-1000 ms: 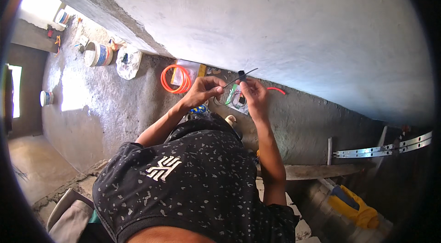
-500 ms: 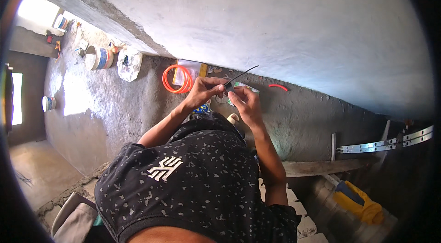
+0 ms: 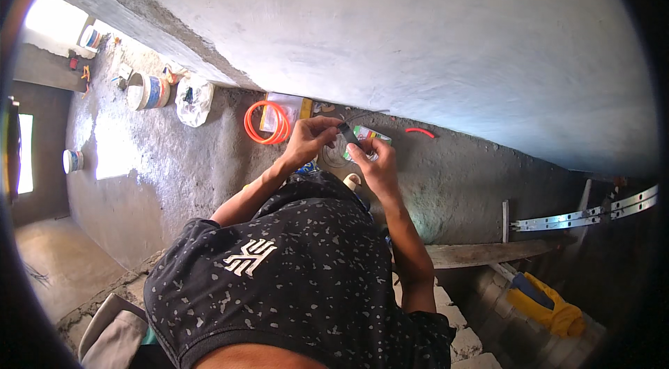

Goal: The person measures a length of red flexible conduit against a green fish tape, wraps electrical tape around a thin black wire to secure it, and then feeds the wire through the red conduit by hand.

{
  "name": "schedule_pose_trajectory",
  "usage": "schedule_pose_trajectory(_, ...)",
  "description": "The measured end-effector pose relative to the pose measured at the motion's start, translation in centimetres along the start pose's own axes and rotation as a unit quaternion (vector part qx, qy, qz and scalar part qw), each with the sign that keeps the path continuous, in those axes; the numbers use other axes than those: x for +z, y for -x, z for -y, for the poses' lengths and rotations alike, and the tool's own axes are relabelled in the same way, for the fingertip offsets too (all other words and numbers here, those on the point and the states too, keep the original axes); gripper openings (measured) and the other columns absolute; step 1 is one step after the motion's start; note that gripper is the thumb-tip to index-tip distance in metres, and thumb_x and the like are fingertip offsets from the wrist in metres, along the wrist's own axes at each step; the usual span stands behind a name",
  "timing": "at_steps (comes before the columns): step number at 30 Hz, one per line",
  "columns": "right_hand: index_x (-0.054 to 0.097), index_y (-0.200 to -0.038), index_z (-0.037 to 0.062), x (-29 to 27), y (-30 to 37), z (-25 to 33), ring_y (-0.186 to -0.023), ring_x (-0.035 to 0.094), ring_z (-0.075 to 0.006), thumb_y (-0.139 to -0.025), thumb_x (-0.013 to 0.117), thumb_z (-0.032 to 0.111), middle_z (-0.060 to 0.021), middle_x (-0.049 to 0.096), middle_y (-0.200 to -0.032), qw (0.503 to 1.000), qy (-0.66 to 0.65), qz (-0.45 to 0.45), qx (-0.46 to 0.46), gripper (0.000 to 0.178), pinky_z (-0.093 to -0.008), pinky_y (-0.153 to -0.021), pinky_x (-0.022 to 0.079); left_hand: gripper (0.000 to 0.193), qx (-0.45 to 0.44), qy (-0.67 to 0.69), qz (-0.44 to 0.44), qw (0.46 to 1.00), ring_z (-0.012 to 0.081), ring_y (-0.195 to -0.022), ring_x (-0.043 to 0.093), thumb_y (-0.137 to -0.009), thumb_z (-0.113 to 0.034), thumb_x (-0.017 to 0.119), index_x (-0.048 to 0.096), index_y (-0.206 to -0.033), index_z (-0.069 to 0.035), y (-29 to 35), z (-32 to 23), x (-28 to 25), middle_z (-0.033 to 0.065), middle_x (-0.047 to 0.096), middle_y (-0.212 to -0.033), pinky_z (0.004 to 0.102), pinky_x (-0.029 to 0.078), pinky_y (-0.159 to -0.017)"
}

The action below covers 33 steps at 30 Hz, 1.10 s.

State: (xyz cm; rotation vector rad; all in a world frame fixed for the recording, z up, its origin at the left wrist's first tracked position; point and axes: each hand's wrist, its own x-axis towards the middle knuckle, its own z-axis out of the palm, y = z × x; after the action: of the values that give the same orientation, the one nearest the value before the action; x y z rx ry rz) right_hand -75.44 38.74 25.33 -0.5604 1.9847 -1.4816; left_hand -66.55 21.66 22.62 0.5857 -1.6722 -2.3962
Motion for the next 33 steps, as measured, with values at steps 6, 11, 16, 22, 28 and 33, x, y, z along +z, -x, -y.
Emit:
schedule_pose_trajectory(6, 0.052, -0.103, 0.0012, 1.1, 1.0, 5.0, -0.079, 0.055, -0.0097, -0.077, 0.074, 0.018, -0.0036, 0.063, -0.086, 0.994, 0.034, -0.054, -0.083, 0.038, -0.024, -0.071, 0.041, 0.029, 0.08, -0.215, -0.077, 0.97, 0.0149, -0.068, 0.057, -0.081, -0.005, 0.067, 0.049, -0.103, 0.001, -0.2, 0.1, 1.5, 0.0095, 0.059, -0.076, 0.0275, 0.046, -0.062)
schedule_pose_trajectory(11, 0.052, -0.09, 0.0059, -5.2, -4.7, 6.6, -0.098, 0.055, -0.0129, -0.093, 0.053, 0.035, -0.0034, 0.058, -0.091, 0.969, -0.056, 0.239, -0.033, 0.029, -0.0261, -0.081, 0.04, 0.032, 0.113, -0.177, 0.041, 0.977, 0.0129, -0.074, 0.053, -0.078, 0.002, 0.067, 0.038, -0.09, -0.006, 1.3, -1.5, 2.2, 0.0067, 0.056, -0.08, 0.029, 0.044, -0.067)
schedule_pose_trajectory(16, 0.054, -0.094, 0.0054, -6.9, -3.6, 2.0, -0.107, 0.056, -0.0246, -0.095, 0.021, 0.062, -0.0144, 0.059, -0.119, 0.911, -0.258, 0.286, 0.145, 0.066, -0.0328, -0.089, 0.04, 0.038, 0.105, -0.062, 0.01, 0.993, 0.0077, -0.074, 0.047, -0.079, 0.007, 0.065, 0.031, -0.081, -0.01, 1.3, -4.6, 1.4, 0.0023, 0.051, -0.076, 0.0227, 0.042, -0.067)
schedule_pose_trajectory(22, 0.052, -0.095, 0.0038, -2.6, -0.3, -0.7, -0.108, 0.056, -0.0286, -0.093, 0.037, 0.061, -0.0231, 0.053, -0.125, 0.803, -0.511, 0.306, 0.013, 0.059, -0.0372, -0.091, 0.042, 0.009, 0.117, -0.243, -0.075, 0.96, 0.0126, -0.076, 0.052, -0.087, -0.002, 0.058, 0.053, -0.094, 0.0, -0.6, -3.4, 0.3, 0.006, 0.056, -0.082, 0.0271, 0.046, -0.072)
schedule_pose_trajectory(28, 0.045, -0.129, 0.0023, -2.0, -2.2, -5.3, -0.118, 0.049, -0.0199, -0.087, 0.067, 0.034, -0.0126, 0.05, -0.129, 0.977, -0.158, 0.111, -0.095, 0.058, -0.0363, -0.1, 0.038, 0.03, 0.0, -0.128, 0.026, 0.991, 0.0101, -0.073, 0.05, -0.088, -0.007, 0.05, 0.064, -0.114, 0.001, -1.7, -1.0, 0.2, 0.0044, 0.06, -0.079, 0.0254, 0.043, -0.069)
schedule_pose_trajectory(33, 0.039, -0.139, 0.0065, -1.5, -3.6, -3.4, -0.108, 0.052, -0.0141, -0.091, 0.062, 0.027, -0.0048, 0.052, -0.121, 0.936, -0.303, 0.179, 0.025, 0.057, -0.029, -0.089, 0.045, 0.033, 0.001, -0.094, 0.067, 0.993, 0.0059, -0.07, 0.045, -0.09, -0.014, 0.051, 0.064, -0.117, 0.0, -2.7, -0.7, 0.7, -0.0009, 0.057, -0.077, 0.0222, 0.039, -0.063)
